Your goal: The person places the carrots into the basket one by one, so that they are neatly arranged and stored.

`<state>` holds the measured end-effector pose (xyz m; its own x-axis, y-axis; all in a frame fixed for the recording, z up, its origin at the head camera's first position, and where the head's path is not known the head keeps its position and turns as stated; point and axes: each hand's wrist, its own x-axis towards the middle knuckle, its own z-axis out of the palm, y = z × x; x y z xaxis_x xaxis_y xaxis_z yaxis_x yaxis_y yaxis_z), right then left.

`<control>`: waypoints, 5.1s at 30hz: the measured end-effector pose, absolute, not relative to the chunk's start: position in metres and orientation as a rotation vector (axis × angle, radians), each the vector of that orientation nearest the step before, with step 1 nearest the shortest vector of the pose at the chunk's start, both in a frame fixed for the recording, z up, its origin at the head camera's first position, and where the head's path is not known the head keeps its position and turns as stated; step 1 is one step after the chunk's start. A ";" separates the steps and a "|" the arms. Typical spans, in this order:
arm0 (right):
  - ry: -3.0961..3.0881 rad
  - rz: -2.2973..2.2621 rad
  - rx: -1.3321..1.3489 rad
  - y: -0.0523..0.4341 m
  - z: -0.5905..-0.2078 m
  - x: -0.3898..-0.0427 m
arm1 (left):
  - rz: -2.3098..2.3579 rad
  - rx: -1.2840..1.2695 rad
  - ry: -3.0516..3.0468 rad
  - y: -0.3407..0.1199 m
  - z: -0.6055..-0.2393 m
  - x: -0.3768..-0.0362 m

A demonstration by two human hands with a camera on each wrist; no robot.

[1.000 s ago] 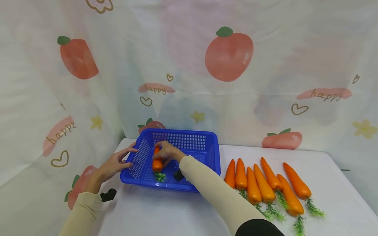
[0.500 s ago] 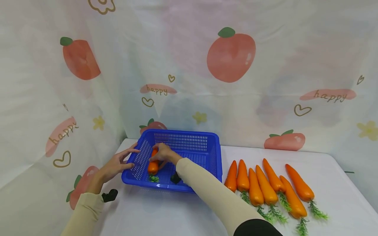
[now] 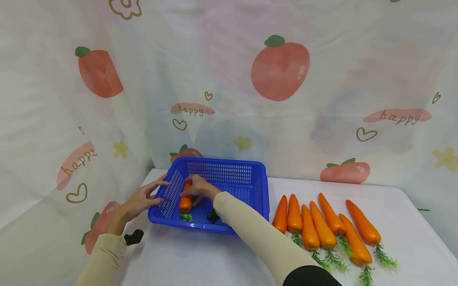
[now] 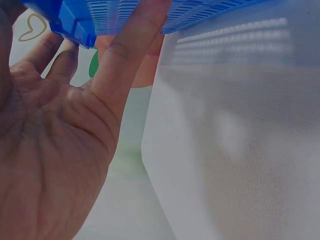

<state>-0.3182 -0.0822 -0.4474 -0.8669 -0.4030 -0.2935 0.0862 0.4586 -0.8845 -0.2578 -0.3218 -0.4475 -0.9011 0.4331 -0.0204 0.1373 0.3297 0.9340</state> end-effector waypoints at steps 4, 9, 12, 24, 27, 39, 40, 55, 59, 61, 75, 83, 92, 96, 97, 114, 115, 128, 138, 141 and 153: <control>2.246 -1.378 -0.272 -0.081 -0.447 -0.318 | 1.594 0.535 2.333 -0.322 -0.448 -0.258; 2.219 -1.354 -0.280 -0.078 -0.443 -0.319 | 1.591 0.539 2.332 -0.321 -0.448 -0.258; 2.188 -1.317 -0.313 -0.072 -0.440 -0.320 | 1.602 0.519 2.318 -0.320 -0.448 -0.259; 2.184 -1.099 -0.663 -0.031 -0.402 -0.318 | 1.580 0.531 2.344 -0.322 -0.449 -0.260; 2.278 -0.980 -0.818 -0.015 -0.390 -0.317 | 1.577 0.527 2.349 -0.321 -0.449 -0.260; 2.589 -0.690 -1.133 0.062 -0.355 -0.302 | 1.600 0.539 2.344 -0.321 -0.454 -0.262; 2.618 -0.681 -1.141 0.069 -0.353 -0.299 | 1.603 0.539 2.342 -0.322 -0.455 -0.262; 2.792 -0.824 -1.100 0.179 -0.344 -0.267 | 1.590 0.601 2.369 -0.323 -0.457 -0.263; 2.873 -0.836 -1.024 0.208 -0.346 -0.258 | 1.616 0.608 2.329 -0.324 -0.458 -0.264; 2.906 -0.844 -0.993 0.223 -0.347 -0.253 | 1.624 0.603 2.319 -0.324 -0.459 -0.264; 3.024 -0.888 -0.884 0.318 -0.364 -0.215 | 1.597 0.624 2.359 -0.323 -0.454 -0.260; 3.094 -0.883 -0.772 0.343 -0.372 -0.203 | 1.590 0.619 2.369 -0.322 -0.455 -0.259; 3.051 -0.958 -0.657 0.356 -0.384 -0.197 | 1.618 0.616 2.344 -0.322 -0.457 -0.260; 3.006 -0.979 -0.557 0.366 -0.390 -0.197 | 1.616 0.622 2.345 -0.324 -0.458 -0.262; 3.000 -0.974 -0.528 0.369 -0.392 -0.197 | 1.615 0.619 2.342 -0.324 -0.458 -0.262; 2.738 -0.985 -0.271 0.423 -0.432 -0.199 | 1.612 0.629 2.341 -0.324 -0.454 -0.262; 2.711 -0.990 -0.267 0.426 -0.432 -0.199 | 1.607 0.628 2.347 -0.324 -0.454 -0.262; 2.427 -1.033 -0.134 0.444 -0.437 -0.199 | 1.592 0.626 2.358 -0.323 -0.454 -0.263; 2.417 -1.027 -0.097 0.444 -0.440 -0.200 | 1.574 0.622 2.390 -0.322 -0.454 -0.264; 2.425 -1.017 -0.090 0.443 -0.440 -0.200 | 1.572 0.612 2.391 -0.322 -0.454 -0.263; 2.441 -1.023 -0.098 0.441 -0.443 -0.199 | 1.587 0.599 2.355 -0.325 -0.455 -0.263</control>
<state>-0.1986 0.4409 -0.4427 -0.8783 -0.2470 -0.4094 0.1188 0.7167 -0.6872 -0.2627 -0.3248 -0.4553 -0.8876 0.4597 0.0305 0.2007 0.3263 0.9237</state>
